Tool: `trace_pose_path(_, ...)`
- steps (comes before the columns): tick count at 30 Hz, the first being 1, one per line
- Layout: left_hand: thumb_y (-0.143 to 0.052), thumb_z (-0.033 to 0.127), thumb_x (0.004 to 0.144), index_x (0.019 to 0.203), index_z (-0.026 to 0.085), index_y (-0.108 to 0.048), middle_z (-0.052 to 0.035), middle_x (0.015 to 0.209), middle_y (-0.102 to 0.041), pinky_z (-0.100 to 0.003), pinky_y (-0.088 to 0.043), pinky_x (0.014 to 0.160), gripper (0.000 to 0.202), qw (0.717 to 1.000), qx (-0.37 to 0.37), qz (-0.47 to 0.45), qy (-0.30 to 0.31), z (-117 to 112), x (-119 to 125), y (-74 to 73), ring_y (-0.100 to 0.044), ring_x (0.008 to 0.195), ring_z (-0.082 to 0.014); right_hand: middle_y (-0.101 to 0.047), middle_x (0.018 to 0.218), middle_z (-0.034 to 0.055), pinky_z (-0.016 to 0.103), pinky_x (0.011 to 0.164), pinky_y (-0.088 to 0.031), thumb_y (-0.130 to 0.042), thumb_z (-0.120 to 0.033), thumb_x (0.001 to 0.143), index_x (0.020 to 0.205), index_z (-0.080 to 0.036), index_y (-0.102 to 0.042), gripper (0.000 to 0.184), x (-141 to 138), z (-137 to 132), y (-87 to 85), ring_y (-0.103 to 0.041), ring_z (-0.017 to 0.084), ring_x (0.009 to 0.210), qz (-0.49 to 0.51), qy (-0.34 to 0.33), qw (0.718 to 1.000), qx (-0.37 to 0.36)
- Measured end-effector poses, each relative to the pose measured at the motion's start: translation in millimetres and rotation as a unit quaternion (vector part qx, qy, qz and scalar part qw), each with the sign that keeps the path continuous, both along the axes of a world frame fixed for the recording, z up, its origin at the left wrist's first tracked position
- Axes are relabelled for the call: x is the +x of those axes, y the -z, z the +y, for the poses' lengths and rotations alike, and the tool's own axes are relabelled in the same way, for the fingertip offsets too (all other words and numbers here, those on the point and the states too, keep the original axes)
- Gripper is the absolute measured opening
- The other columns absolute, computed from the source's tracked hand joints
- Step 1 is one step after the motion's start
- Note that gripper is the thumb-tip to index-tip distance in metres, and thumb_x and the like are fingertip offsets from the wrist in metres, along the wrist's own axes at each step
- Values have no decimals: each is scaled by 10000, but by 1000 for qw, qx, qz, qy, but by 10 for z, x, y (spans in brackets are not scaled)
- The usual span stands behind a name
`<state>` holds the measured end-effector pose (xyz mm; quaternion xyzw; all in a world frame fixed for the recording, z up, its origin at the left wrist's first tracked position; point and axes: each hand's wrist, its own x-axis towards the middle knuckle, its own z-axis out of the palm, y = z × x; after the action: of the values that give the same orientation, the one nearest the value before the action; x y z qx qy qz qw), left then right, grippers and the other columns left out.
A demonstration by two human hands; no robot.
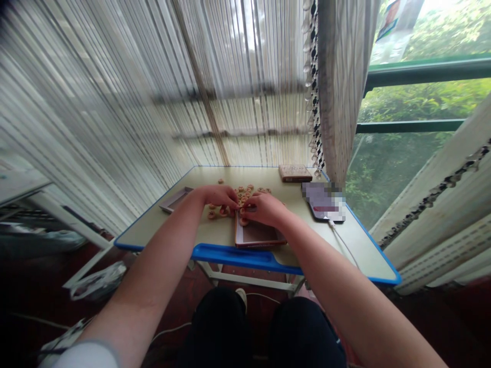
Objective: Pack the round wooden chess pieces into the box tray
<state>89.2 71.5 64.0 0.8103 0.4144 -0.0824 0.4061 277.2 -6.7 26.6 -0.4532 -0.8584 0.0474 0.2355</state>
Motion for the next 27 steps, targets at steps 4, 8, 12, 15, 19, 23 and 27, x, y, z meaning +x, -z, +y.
trace_pose_path(4, -644, 402, 646, 806, 184, -687, -24, 801, -708, -180, -353, 487, 274, 1000, -10, -4, 15, 9, -10, -1, -565, 555, -86, -666, 847, 47, 257, 727, -398, -606, -398, 752, 922, -232, -707, 258, 8, -3, -2, -568, 177, 807, 1, -7, 1000, 1)
trace_pose_path(8, -638, 407, 647, 834, 187, -683, -30, 817, -708, -181, -316, 456, 292, 1000, -15, 1, 22, 3, -16, -8, -564, 564, -90, -664, 826, 46, 259, 716, -399, -611, -401, 750, 895, -226, -709, 247, 36, 2, 0, -567, 174, 794, 9, -9, 1000, 12)
trace_pose_path(12, -629, 416, 659, 850, 188, -676, -27, 810, -705, -176, -292, 443, 301, 999, -15, 13, 33, 1, -17, -11, -566, 582, -93, -666, 808, 38, 260, 733, -394, -588, -380, 776, 869, -231, -714, 217, 43, -1, -1, -563, 161, 766, 6, -23, 1000, 11)
trace_pose_path(15, -625, 423, 664, 840, 188, -681, -27, 812, -704, -180, -285, 437, 299, 999, -16, 11, 39, 10, -19, -6, -554, 574, -92, -658, 804, 42, 268, 759, -387, -601, -377, 766, 856, -229, -719, 210, 25, -3, 2, -557, 162, 763, 1, -24, 999, 25)
trace_pose_path(19, -648, 422, 641, 818, 186, -696, -27, 795, -706, -183, -288, 438, 299, 999, -9, 7, 38, 7, -19, -11, -514, 550, -84, -655, 809, 49, 273, 760, -391, -588, -378, 771, 863, -225, -720, 222, 6, -23, -20, -559, 166, 768, 8, -30, 999, 32)
trace_pose_path(23, -643, 447, 645, 808, 189, -701, -26, 775, -709, -190, -274, 429, 311, 999, -11, 4, 32, -16, -32, -41, -466, 509, -75, -658, 794, 52, 260, 728, -400, -561, -348, 779, 837, -196, -715, 224, 47, -80, -115, -562, 163, 769, 27, -27, 999, 10)
trace_pose_path(27, -610, 523, 665, 818, 170, -690, -54, 835, -708, -195, -264, 423, 393, 999, 25, -18, -43, -3, -77, -61, -446, 497, -67, -662, 705, 30, 241, 647, -402, -541, -262, 756, 720, -175, -719, 201, 101, -153, -208, -555, 135, 656, 2, -44, 996, -77)
